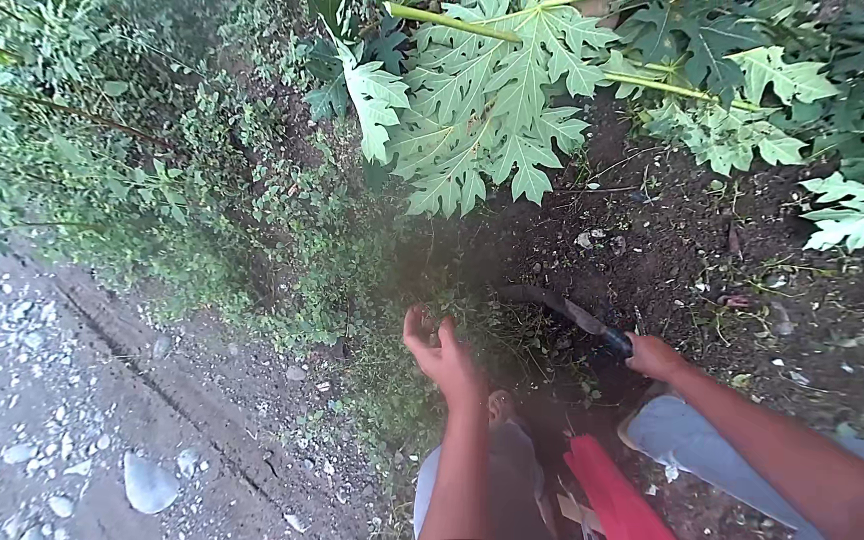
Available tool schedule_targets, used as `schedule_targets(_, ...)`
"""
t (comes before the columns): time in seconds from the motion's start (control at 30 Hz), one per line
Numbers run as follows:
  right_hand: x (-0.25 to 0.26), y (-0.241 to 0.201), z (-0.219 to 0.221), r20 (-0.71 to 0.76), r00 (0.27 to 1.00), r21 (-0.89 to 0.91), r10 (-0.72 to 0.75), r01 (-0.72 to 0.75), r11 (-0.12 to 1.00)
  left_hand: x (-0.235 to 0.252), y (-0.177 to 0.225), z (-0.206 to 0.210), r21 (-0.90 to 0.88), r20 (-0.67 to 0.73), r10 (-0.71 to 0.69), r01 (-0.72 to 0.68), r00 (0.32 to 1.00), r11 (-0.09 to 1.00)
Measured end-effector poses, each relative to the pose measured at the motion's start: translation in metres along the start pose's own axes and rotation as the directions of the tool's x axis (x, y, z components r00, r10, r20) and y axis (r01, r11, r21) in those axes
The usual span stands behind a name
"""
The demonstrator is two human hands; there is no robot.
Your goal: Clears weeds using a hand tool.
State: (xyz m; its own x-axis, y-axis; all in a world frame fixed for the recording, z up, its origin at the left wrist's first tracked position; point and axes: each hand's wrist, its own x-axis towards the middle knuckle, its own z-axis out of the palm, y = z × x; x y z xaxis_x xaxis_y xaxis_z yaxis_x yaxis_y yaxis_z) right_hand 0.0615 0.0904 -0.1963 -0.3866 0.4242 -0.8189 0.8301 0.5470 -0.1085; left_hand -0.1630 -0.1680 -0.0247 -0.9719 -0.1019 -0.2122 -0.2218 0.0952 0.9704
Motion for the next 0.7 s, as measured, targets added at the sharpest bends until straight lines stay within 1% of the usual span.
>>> schedule_targets(0.07, -0.001, 0.004, -0.017, -0.039, 0.999, 0.079, -0.013, 0.016, 0.997, 0.004, 0.000, -0.004, 0.002, -0.034, 0.028, -0.028, 0.999, 1.000)
schedule_targets(0.13, -0.002, -0.010, -0.022, -0.073, 0.997, 0.260, 0.020, -0.001, 0.966, 0.003, 0.000, -0.006, 0.001, -0.051, 0.045, -0.045, 0.998, 0.999)
schedule_targets(0.17, -0.001, -0.025, -0.021, -0.093, 0.994, 0.389, 0.050, -0.010, 0.921, 0.003, 0.001, -0.007, -0.001, -0.053, 0.050, -0.050, 0.997, 0.999)
schedule_targets(0.2, 0.003, -0.045, -0.017, -0.110, 0.990, 0.527, 0.084, -0.014, 0.850, 0.003, 0.001, -0.007, -0.002, -0.051, 0.053, -0.053, 0.997, 0.999)
schedule_targets(0.23, 0.008, -0.069, -0.011, -0.117, 0.987, 0.675, 0.115, -0.006, 0.738, 0.002, 0.001, -0.007, -0.001, -0.047, 0.054, -0.055, 0.997, 0.999)
schedule_targets(0.27, 0.014, -0.096, -0.002, -0.114, 0.985, 0.808, 0.133, 0.014, 0.589, 0.001, 0.001, -0.006, -0.004, -0.042, 0.051, -0.051, 0.998, 0.999)
schedule_targets(0.3, 0.018, -0.123, 0.007, -0.094, 0.986, 0.901, 0.138, 0.025, 0.433, 0.001, 0.001, -0.006, 0.000, -0.041, 0.048, -0.048, 0.998, 0.999)
schedule_targets(0.33, 0.025, -0.148, 0.020, -0.076, 0.989, 0.944, 0.130, 0.029, 0.328, 0.001, 0.001, -0.005, -0.001, -0.040, 0.044, -0.044, 0.998, 0.999)
schedule_targets(0.37, 0.030, -0.165, 0.034, -0.053, 0.993, 0.946, 0.105, 0.016, 0.323, 0.001, 0.000, -0.005, 0.000, -0.036, 0.041, -0.041, 0.998, 0.999)
schedule_targets(0.4, 0.034, -0.173, 0.049, -0.026, 0.997, 0.902, 0.067, -0.005, 0.432, 0.002, -0.001, -0.005, -0.002, -0.030, 0.038, -0.038, 0.999, 0.999)
schedule_targets(0.43, 0.035, -0.174, 0.060, 0.027, 0.999, 0.785, 0.017, -0.032, 0.618, 0.002, -0.001, -0.005, -0.002, -0.026, 0.033, -0.033, 0.999, 0.999)
schedule_targets(0.47, 0.033, -0.170, 0.067, 0.095, 0.995, 0.599, -0.039, -0.026, 0.800, 0.002, -0.001, -0.005, -0.003, -0.021, 0.030, -0.030, 0.999, 1.000)
schedule_targets(0.5, 0.030, -0.164, 0.070, 0.140, 0.986, 0.381, -0.087, 0.027, 0.924, 0.003, 0.000, -0.005, -0.008, -0.017, 0.025, -0.026, 1.000, 1.000)
schedule_targets(0.53, 0.027, -0.155, 0.071, 0.165, 0.979, 0.183, -0.124, 0.093, 0.979, 0.003, -0.001, -0.004, -0.021, -0.014, 0.018, -0.018, 1.000, 1.000)
schedule_targets(0.57, 0.022, -0.143, 0.069, 0.178, 0.973, 0.021, -0.148, 0.147, 0.989, 0.003, -0.002, -0.004, -0.028, -0.013, 0.009, -0.010, 1.000, 1.000)
schedule_targets(0.6, 0.015, -0.131, 0.064, 0.182, 0.969, -0.091, -0.167, 0.186, 0.978, 0.003, -0.002, -0.005, -0.025, -0.010, 0.001, -0.002, 1.000, 1.000)
schedule_targets(0.63, 0.009, -0.120, 0.058, 0.176, 0.968, -0.148, -0.179, 0.206, 0.967, 0.004, -0.002, -0.006, -0.024, -0.008, -0.010, 0.009, 1.000, 1.000)
schedule_targets(0.7, -0.001, -0.102, 0.043, 0.119, 0.977, -0.132, -0.176, 0.191, 0.973, 0.006, -0.001, -0.009, -0.025, -0.018, -0.021, 0.021, 1.000, 0.999)
